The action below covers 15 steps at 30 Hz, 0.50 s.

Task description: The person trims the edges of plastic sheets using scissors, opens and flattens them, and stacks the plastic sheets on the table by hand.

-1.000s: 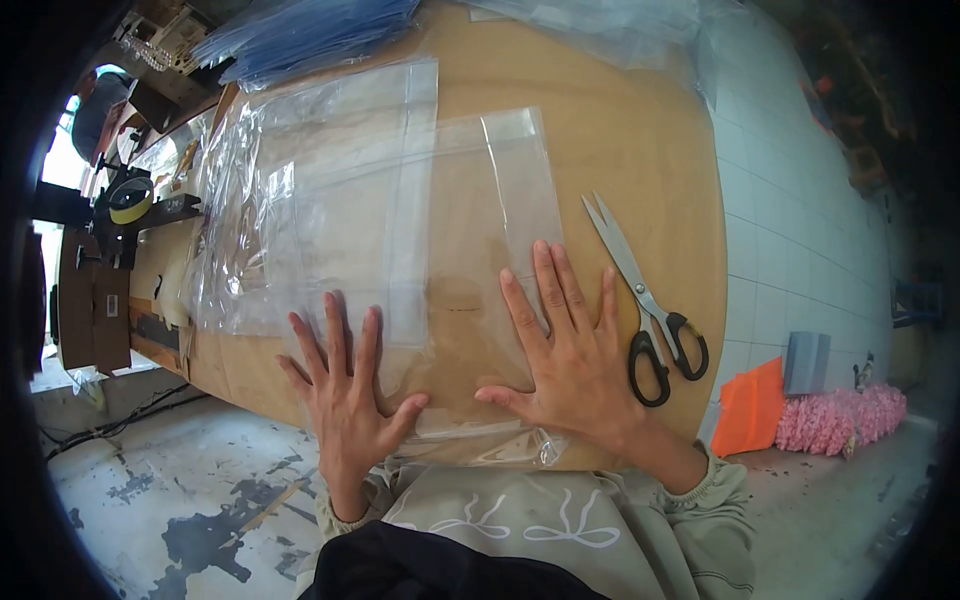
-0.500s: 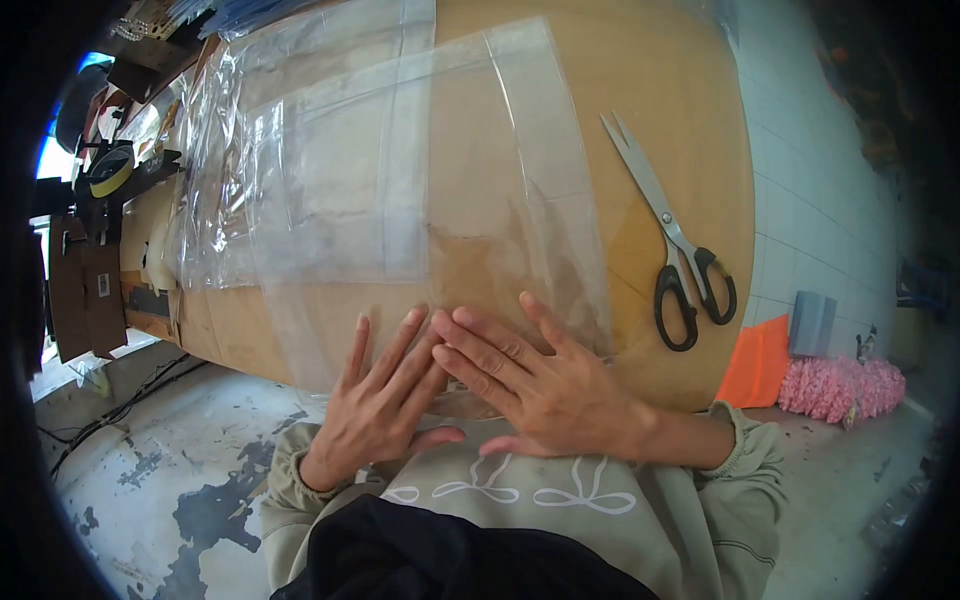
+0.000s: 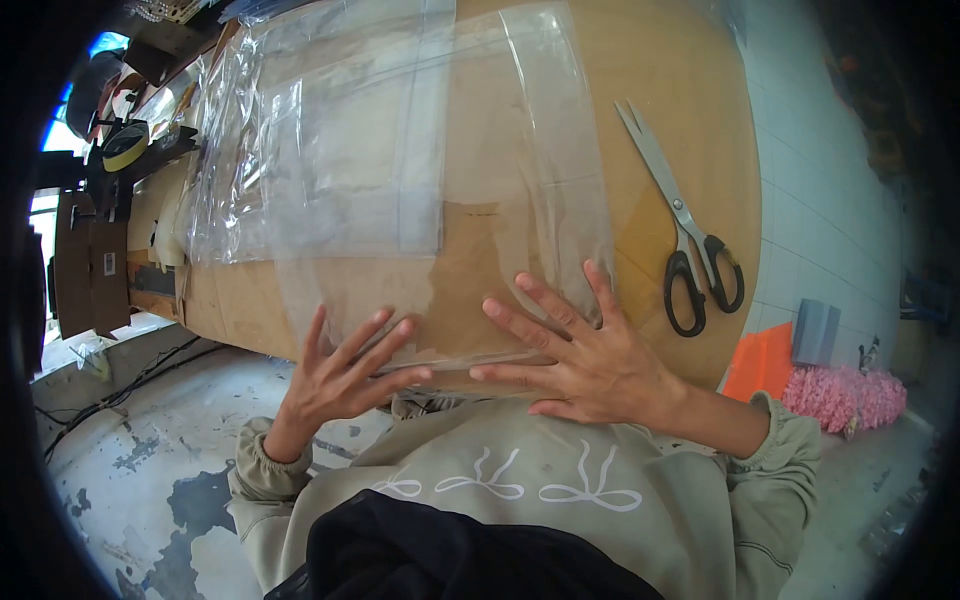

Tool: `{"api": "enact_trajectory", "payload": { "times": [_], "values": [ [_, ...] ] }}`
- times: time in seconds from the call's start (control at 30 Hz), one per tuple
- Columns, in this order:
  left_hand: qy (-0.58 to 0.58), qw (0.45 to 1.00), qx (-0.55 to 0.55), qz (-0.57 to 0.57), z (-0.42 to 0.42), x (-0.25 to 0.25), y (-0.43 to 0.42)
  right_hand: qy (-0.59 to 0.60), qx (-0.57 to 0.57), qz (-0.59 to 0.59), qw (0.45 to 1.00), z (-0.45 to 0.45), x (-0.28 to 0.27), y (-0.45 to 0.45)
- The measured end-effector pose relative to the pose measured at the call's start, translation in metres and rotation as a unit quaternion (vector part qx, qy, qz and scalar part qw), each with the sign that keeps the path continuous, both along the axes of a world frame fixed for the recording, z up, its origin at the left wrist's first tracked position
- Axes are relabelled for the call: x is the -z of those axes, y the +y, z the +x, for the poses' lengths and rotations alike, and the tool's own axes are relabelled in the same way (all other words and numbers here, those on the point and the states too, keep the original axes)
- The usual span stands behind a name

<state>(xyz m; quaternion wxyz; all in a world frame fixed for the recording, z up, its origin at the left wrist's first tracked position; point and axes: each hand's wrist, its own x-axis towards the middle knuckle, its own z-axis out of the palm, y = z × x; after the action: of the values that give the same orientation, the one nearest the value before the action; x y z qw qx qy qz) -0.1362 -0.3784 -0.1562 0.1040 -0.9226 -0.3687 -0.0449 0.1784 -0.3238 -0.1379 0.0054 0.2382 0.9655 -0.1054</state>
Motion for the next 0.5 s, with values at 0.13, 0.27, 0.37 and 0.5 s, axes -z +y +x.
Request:
{"api": "enact_trajectory", "payload": {
  "times": [0.13, 0.27, 0.37, 0.5],
  "values": [
    [0.008, 0.986, 0.007, 0.165, -0.011, 0.013, -0.018, 0.015, 0.049, -0.030, 0.998, -0.008, -0.013, -0.006],
    [-0.012, 0.998, -0.026, 0.048, 0.001, -0.009, -0.018, 0.036, 0.055, 0.130, 0.989, -0.016, 0.007, -0.030],
    [0.006, 0.998, -0.026, -0.054, 0.004, -0.033, -0.012, 0.054, 0.064, 0.105, 0.991, -0.018, 0.002, -0.030],
    [0.021, 0.987, -0.051, -0.148, 0.005, -0.048, -0.010, 0.056, 0.080, 0.060, 0.993, -0.017, -0.008, -0.032]
  ]
}}
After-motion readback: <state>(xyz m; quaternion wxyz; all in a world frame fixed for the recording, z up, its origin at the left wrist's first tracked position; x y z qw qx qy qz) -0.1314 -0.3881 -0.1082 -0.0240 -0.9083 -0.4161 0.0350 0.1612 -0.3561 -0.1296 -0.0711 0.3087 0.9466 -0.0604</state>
